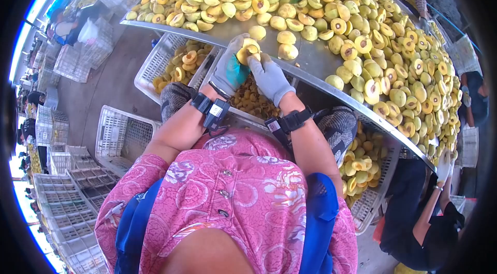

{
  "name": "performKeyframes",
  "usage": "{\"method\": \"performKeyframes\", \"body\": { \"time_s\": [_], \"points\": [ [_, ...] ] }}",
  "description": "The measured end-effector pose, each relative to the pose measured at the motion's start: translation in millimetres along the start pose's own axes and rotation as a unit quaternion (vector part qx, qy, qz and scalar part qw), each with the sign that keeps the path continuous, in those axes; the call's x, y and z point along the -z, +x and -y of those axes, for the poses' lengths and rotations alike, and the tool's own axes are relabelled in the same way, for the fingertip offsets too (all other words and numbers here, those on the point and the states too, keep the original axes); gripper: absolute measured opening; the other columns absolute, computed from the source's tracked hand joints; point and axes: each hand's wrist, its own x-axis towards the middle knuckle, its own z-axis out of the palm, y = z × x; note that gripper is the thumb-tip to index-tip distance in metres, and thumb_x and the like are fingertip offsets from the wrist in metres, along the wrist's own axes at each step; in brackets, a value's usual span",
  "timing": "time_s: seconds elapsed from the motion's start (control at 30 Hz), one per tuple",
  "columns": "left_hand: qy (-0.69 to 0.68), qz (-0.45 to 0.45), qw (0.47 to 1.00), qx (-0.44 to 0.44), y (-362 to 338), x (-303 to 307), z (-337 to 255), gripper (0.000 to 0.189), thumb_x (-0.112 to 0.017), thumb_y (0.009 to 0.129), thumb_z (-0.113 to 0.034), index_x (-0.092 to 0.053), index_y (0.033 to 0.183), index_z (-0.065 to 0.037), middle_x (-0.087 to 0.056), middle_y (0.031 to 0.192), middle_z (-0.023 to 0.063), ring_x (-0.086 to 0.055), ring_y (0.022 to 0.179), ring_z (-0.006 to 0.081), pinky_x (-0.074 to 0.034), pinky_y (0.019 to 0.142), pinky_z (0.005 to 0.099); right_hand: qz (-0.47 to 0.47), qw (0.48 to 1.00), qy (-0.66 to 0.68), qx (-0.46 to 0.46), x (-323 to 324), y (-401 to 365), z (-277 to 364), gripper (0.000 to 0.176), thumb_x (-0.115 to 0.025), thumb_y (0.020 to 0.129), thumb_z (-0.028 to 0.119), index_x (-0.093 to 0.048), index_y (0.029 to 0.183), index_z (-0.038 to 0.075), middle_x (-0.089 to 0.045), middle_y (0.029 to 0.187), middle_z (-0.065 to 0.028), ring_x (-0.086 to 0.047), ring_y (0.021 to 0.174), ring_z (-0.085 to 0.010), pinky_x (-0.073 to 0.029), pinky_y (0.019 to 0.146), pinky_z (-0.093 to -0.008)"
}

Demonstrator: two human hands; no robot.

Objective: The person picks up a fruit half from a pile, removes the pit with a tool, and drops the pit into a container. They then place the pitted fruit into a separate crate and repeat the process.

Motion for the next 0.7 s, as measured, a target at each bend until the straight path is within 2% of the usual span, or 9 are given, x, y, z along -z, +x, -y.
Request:
{"method": "performKeyframes", "body": {
  "time_s": [0.1,0.17,0.27,0.37,0.43,0.47,0.57,0.63,0.7],
  "points": [
    [0.022,-0.027,0.999,-0.021,-8,-7,-1,0.029,-0.059,0.095,-0.023,-0.055,0.117,-0.005,-0.060,0.106,0.0078,-0.060,0.093,0.0185,-0.051,0.084,0.0314,-0.015,1.000,0.005,0.024,-10,3,-14,0.046,-0.047,0.100,0.036,-0.051,0.120,-0.005,-0.064,0.102,-0.0271,-0.063,0.098,-0.0393,-0.047,0.083,-0.0408],
    [0.056,-0.041,0.997,-0.043,-11,-7,0,0.029,-0.058,0.096,-0.026,-0.056,0.116,-0.005,-0.060,0.105,0.0073,-0.060,0.093,0.0180,-0.051,0.084,0.0314,-0.053,0.996,-0.012,0.072,-18,2,-19,0.047,-0.047,0.100,0.036,-0.051,0.121,-0.005,-0.064,0.104,-0.0288,-0.062,0.101,-0.0416,-0.047,0.085,-0.0412],
    [0.109,-0.064,0.989,-0.076,-14,-2,2,0.030,-0.057,0.097,-0.030,-0.058,0.112,-0.005,-0.060,0.103,0.0060,-0.060,0.093,0.0170,-0.051,0.082,0.0310,-0.042,0.996,-0.066,0.046,-24,-4,-10,0.047,-0.046,0.100,0.037,-0.052,0.119,-0.005,-0.063,0.105,-0.0301,-0.061,0.102,-0.0434,-0.047,0.086,-0.0415],
    [0.127,-0.086,0.982,-0.108,-20,-11,-2,0.027,-0.060,0.095,-0.030,-0.061,0.107,-0.005,-0.061,0.099,0.0042,-0.058,0.089,0.0143,-0.050,0.079,0.0284,-0.017,1.000,0.010,0.021,-30,-2,-18,0.049,-0.047,0.100,0.039,-0.051,0.119,-0.006,-0.063,0.105,-0.0304,-0.060,0.104,-0.0443,-0.046,0.087,-0.0426],
    [0.145,-0.105,0.974,-0.137,-20,-16,-5,0.029,-0.059,0.096,-0.031,-0.061,0.107,-0.004,-0.062,0.094,0.0042,-0.058,0.085,0.0141,-0.051,0.076,0.0276,-0.017,0.998,0.003,0.057,-34,-1,-23,0.049,-0.047,0.100,0.040,-0.051,0.119,-0.005,-0.064,0.100,-0.0276,-0.063,0.096,-0.0389,-0.048,0.081,-0.0402],
    [0.133,-0.106,0.978,-0.117,-17,-12,-5,0.030,-0.057,0.097,-0.032,-0.061,0.106,-0.004,-0.062,0.093,0.0047,-0.059,0.083,0.0141,-0.051,0.074,0.0277,-0.017,0.997,-0.001,0.075,-35,-1,-24,0.049,-0.046,0.100,0.040,-0.052,0.120,-0.005,-0.065,0.098,-0.0261,-0.065,0.091,-0.0362,-0.049,0.078,-0.0390],
    [0.103,-0.104,0.988,-0.052,-14,-4,-11,0.036,-0.051,0.099,-0.036,-0.060,0.104,-0.002,-0.063,0.091,0.0073,-0.060,0.075,0.0163,-0.053,0.068,0.0298,0.033,0.998,0.038,-0.025,-36,-8,-8,0.049,-0.045,0.101,0.042,-0.052,0.118,-0.003,-0.065,0.086,-0.0155,-0.064,0.072,-0.0241,-0.049,0.064,-0.0346],
    [0.090,-0.095,0.991,-0.004,-20,-15,-21,0.042,-0.046,0.101,-0.041,-0.059,0.100,-0.002,-0.062,0.090,0.0107,-0.063,0.071,0.0206,-0.055,0.064,0.0339,0.023,0.997,0.077,-0.009,-41,-10,-9,0.046,-0.044,0.101,0.042,-0.054,0.116,0.000,-0.061,0.078,-0.0080,-0.057,0.061,-0.0162,-0.045,0.055,-0.0303],
    [0.201,-0.111,0.972,-0.048,-24,-20,-23,0.043,-0.046,0.100,-0.042,-0.060,0.096,-0.002,-0.062,0.087,0.0102,-0.062,0.068,0.0207,-0.055,0.064,0.0336,0.037,0.989,0.143,-0.027,-46,-11,-14,0.043,-0.044,0.101,0.043,-0.055,0.115,0.004,-0.058,0.073,-0.0027,-0.053,0.054,-0.0115,-0.042,0.049,-0.0271]
  ]
}}
